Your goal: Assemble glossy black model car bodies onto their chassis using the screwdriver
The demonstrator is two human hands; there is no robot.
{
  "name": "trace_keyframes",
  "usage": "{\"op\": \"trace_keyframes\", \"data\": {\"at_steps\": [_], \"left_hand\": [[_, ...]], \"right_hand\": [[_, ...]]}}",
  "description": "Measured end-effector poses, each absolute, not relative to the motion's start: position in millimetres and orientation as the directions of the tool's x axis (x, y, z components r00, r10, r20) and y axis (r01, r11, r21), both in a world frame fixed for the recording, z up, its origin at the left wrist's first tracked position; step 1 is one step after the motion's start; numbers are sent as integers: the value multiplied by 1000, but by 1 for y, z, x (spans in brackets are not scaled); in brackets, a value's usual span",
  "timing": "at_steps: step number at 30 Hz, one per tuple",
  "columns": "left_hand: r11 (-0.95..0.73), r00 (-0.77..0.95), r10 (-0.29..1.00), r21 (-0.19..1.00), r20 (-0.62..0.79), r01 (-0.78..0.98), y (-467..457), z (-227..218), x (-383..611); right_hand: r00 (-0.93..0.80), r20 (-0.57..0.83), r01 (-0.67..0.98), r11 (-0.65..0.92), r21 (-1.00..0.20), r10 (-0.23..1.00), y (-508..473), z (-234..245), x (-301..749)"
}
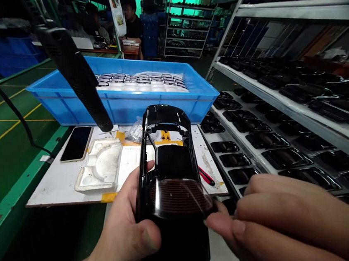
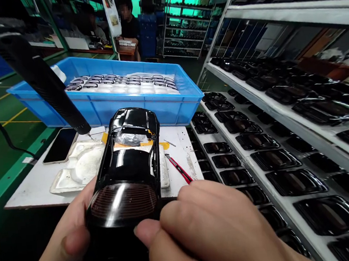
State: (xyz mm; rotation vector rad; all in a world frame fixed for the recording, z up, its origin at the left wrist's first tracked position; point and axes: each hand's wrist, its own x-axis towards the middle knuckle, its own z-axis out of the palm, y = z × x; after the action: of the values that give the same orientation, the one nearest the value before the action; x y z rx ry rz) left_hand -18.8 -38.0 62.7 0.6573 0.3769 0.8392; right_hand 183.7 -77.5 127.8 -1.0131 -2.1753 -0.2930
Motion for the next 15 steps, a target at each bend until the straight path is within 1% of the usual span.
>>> {"op": "trace_keyframes", "data": {"at_steps": [1,3,5,6,7,9,11,13,15], "left_hand": [[494,618,783,669,-65,-555,-38,62,-19],[487,614,786,684,-72,-543,-39,60,-21],[466,607,792,712,-70,-525,-40,56,-22],[454,604,794,726,-67,-517,-40,55,-23],[443,602,796,738,-63,-509,-39,54,-23],[429,594,802,751,-61,-502,-39,54,-23],[414,589,806,762,-54,-497,-37,56,-22],[406,592,805,767,-43,-497,-36,59,-21],[417,606,795,754,-32,-507,-36,61,-19]], "right_hand": [[-483,662,717,693,-78,573,-75,125,183],[-562,571,684,725,-87,598,-69,119,181],[-598,493,672,730,-121,632,-64,112,180],[-599,484,678,726,-118,638,-62,110,180],[-604,501,673,733,-96,620,-62,108,180],[-625,575,645,764,-1,528,-67,105,180],[-599,606,697,713,73,523,-76,104,178],[-538,635,766,637,92,555,-85,103,175],[-424,732,820,568,62,533,-91,104,171]]}}
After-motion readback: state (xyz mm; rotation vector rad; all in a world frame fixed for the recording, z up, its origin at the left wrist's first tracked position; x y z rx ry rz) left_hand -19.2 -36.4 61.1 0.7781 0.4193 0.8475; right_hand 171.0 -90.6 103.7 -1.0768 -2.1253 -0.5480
